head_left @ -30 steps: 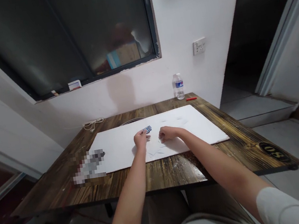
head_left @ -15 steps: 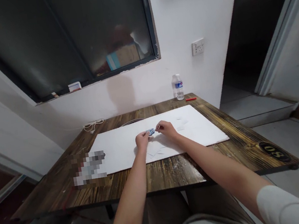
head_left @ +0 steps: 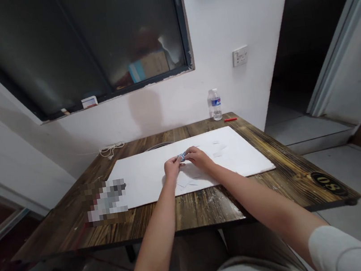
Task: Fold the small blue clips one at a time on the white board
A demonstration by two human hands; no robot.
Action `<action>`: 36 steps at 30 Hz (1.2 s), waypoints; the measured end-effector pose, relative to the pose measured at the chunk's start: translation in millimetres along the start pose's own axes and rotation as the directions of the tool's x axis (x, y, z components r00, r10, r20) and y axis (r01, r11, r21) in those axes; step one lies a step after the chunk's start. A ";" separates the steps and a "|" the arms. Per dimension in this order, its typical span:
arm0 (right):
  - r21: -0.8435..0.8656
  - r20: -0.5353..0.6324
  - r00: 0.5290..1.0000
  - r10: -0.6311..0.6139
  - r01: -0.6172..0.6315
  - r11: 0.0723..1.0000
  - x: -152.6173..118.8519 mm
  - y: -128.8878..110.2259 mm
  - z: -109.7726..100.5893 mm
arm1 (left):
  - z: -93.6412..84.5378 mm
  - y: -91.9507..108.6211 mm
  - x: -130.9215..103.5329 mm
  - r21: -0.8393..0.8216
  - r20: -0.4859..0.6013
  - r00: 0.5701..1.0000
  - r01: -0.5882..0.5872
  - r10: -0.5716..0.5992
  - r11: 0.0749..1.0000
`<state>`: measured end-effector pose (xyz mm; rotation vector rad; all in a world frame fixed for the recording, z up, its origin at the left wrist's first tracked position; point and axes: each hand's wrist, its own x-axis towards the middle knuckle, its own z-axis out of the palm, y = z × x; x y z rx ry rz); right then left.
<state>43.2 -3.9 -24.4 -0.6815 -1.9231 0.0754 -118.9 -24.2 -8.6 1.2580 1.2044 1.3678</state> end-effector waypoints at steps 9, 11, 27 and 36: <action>0.004 -0.021 0.999 -0.050 0.050 0.999 -1.2 2.8 -2.4 | 0.7 1.2 -1.6 -0.003 0.019 1.000 -0.008 0.008 1.000; -0.003 -0.009 0.998 -0.068 0.068 0.998 -0.6 1.3 -4.0 | 0.5 -0.4 -0.7 0.009 0.016 1.000 -0.004 0.004 1.000; 0.117 0.697 0.694 0.178 -0.356 0.927 6.1 -2.3 -37.7 | 0.7 9.6 -5.7 0.018 -0.187 0.981 0.049 -0.045 0.999; 0.005 0.764 0.621 0.176 -0.278 0.961 10.6 -6.2 -43.3 | 2.1 10.5 -5.0 0.000 -0.203 0.976 0.087 -0.085 0.996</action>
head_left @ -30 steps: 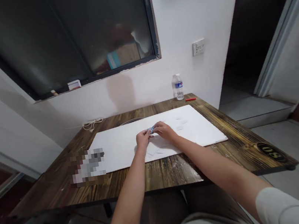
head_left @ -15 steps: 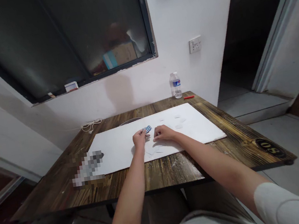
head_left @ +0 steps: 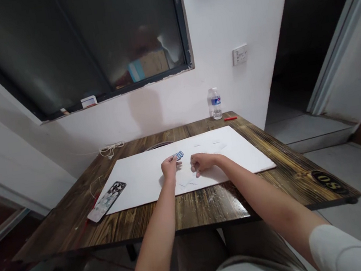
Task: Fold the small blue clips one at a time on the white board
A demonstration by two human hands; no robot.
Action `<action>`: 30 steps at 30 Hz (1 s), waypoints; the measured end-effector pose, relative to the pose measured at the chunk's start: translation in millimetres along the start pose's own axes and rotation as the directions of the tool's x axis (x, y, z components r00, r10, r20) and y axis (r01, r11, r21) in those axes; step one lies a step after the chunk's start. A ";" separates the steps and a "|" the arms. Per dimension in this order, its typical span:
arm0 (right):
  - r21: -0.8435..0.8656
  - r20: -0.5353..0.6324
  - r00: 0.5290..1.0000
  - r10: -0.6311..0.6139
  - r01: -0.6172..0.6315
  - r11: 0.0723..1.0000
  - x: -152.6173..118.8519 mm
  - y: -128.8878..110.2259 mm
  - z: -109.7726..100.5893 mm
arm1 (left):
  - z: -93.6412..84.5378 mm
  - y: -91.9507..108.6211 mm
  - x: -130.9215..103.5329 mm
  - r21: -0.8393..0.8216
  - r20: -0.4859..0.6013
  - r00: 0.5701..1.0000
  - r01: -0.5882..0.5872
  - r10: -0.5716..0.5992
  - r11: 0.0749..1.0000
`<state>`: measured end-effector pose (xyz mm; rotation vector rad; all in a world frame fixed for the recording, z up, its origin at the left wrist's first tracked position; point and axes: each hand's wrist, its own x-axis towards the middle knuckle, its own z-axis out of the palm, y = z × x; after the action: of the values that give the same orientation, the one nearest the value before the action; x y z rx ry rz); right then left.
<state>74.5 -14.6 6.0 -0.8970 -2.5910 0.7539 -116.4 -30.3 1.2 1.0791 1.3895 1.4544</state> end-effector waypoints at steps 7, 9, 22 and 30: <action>-0.009 -0.094 0.993 0.069 -0.070 0.997 7.9 6.6 6.4 | -0.2 -2.0 0.4 0.022 0.016 0.999 -0.029 0.029 0.999; -0.060 -0.155 0.983 0.097 -0.107 0.992 10.1 7.8 7.7 | -0.4 -2.6 0.8 0.023 0.015 0.999 -0.037 0.036 0.999; -0.323 -0.326 0.922 0.208 -0.315 0.892 8.8 -18.5 15.7 | -0.3 -6.8 5.1 0.050 0.043 0.997 -0.072 0.070 0.996; -0.509 -0.278 0.908 0.314 -0.416 0.753 17.8 -53.3 25.2 | 0.1 -5.7 4.9 0.049 0.041 0.999 -0.030 0.028 0.998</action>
<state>24.3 -48.4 17.3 -1.6005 -2.5263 -0.0496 -117.7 -25.4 -4.3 1.1581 1.3934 1.4173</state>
